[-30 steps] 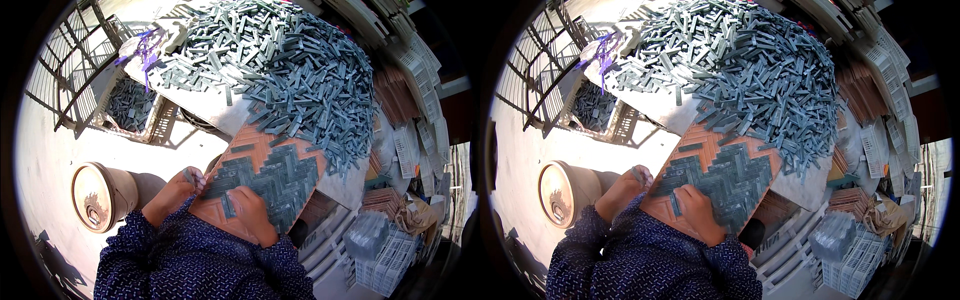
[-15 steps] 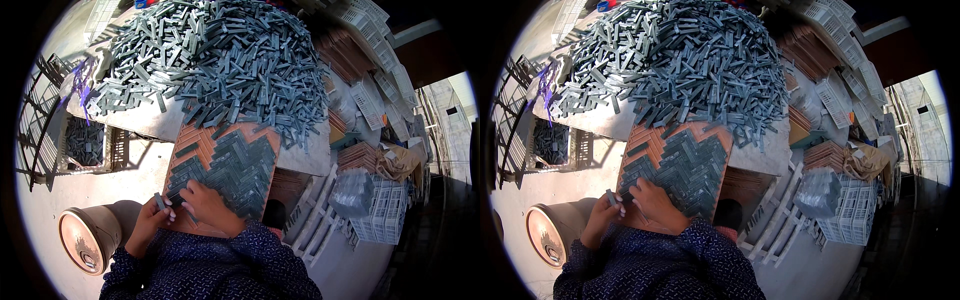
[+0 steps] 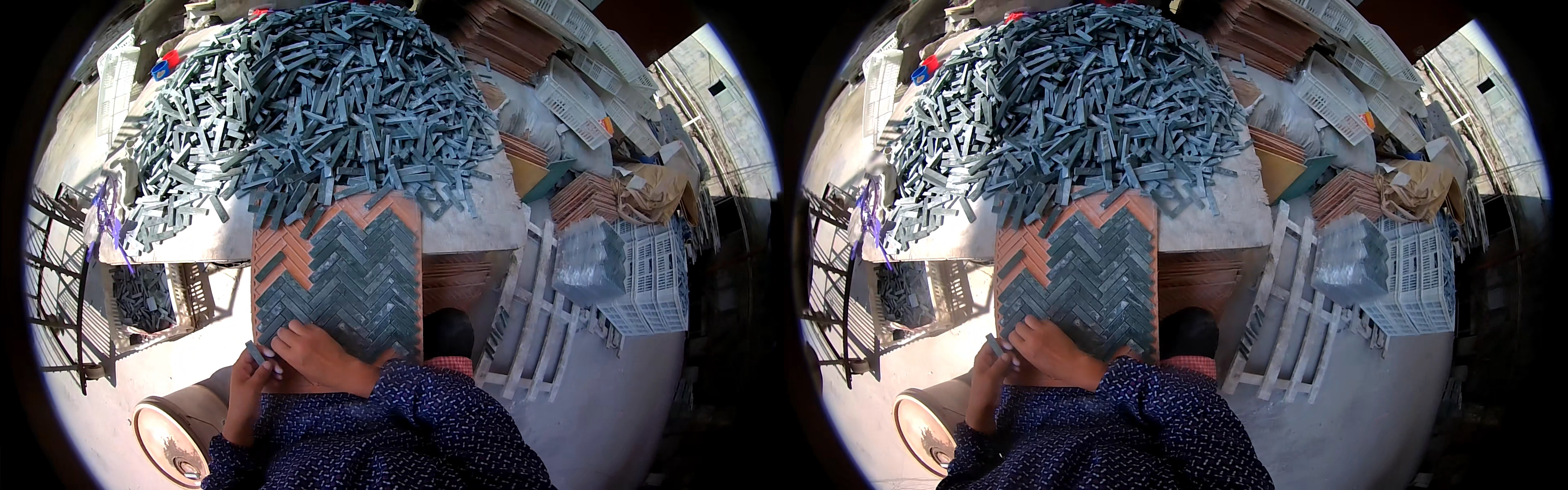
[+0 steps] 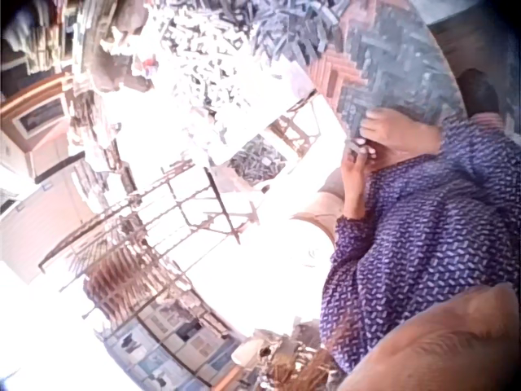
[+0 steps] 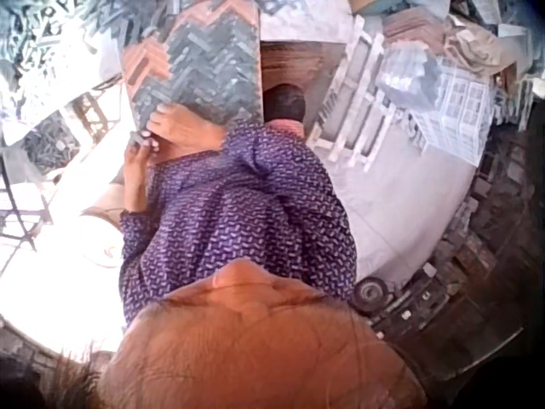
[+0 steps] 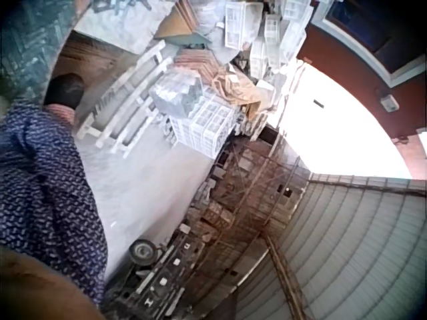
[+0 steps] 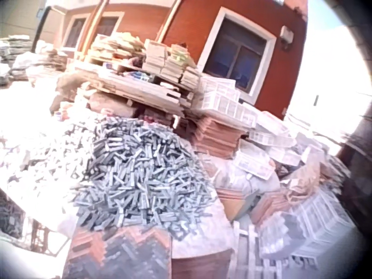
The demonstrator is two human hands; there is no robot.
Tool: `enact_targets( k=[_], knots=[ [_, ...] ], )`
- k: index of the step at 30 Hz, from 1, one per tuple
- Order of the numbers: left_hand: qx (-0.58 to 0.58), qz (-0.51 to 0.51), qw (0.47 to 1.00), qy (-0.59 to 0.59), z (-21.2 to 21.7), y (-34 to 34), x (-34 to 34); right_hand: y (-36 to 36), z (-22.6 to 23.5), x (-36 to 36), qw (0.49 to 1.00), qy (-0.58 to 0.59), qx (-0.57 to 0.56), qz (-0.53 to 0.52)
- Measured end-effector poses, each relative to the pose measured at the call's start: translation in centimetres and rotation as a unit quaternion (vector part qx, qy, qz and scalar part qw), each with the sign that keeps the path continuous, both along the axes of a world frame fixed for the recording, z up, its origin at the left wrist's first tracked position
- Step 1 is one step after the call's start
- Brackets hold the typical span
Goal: The person arranges small grey rectangular tiles on a wooden board, creating a herringbone pattern. They pick tiles from a large pile and place them one by one into the pattern, occasionally adjusting the alignment.
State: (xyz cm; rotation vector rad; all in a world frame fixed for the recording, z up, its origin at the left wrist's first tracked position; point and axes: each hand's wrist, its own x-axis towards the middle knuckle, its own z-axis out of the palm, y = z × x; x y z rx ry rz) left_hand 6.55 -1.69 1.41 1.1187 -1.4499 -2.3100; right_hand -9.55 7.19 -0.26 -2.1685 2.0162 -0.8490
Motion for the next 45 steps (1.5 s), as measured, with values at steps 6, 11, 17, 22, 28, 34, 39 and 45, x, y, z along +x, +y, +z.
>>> enact_targets(
  k=[6, 11, 17, 22, 28, 34, 39, 45],
  knots=[
    [-0.01, -0.018, 1.0, 0.011, 0.4, -0.1, -0.1, -1.2, 0.5, -0.9, 0.997, -0.079, 0.009, 0.023],
    [0.008, -0.018, 0.999, 0.043, -0.3, -0.2, -0.2, -0.6, 2.6, -2.4, 0.975, -0.207, 0.073, 0.025],
    [0.047, -0.028, 0.992, 0.109, 0.1, 0.3, -0.5, -0.4, 5.0, -5.5, 0.872, -0.461, 0.158, -0.039],
    [0.199, -0.057, 0.966, 0.154, 0.7, 0.7, -1.7, -0.4, 4.7, -4.8, 0.76, -0.613, 0.215, -0.008],
    [0.26, -0.091, 0.951, 0.143, 0.0, 1.0, -1.5, 0.0, 3.4, -3.6, 0.791, -0.571, 0.21, -0.061],
    [0.207, -0.102, 0.965, 0.121, -0.6, 1.0, -1.1, 0.2, 4.7, -3.5, 0.854, -0.452, 0.258, -0.02],
    [0.153, -0.118, 0.975, 0.107, -0.1, 0.7, -0.5, 0.8, 3.4, -2.2, 0.824, -0.526, 0.193, -0.081],
    [0.118, 0.221, 0.965, 0.072, -3.8, -4.4, 5.6, 2.9, 4.0, -2.5, 0.824, -0.533, 0.145, -0.129]
  ],
)
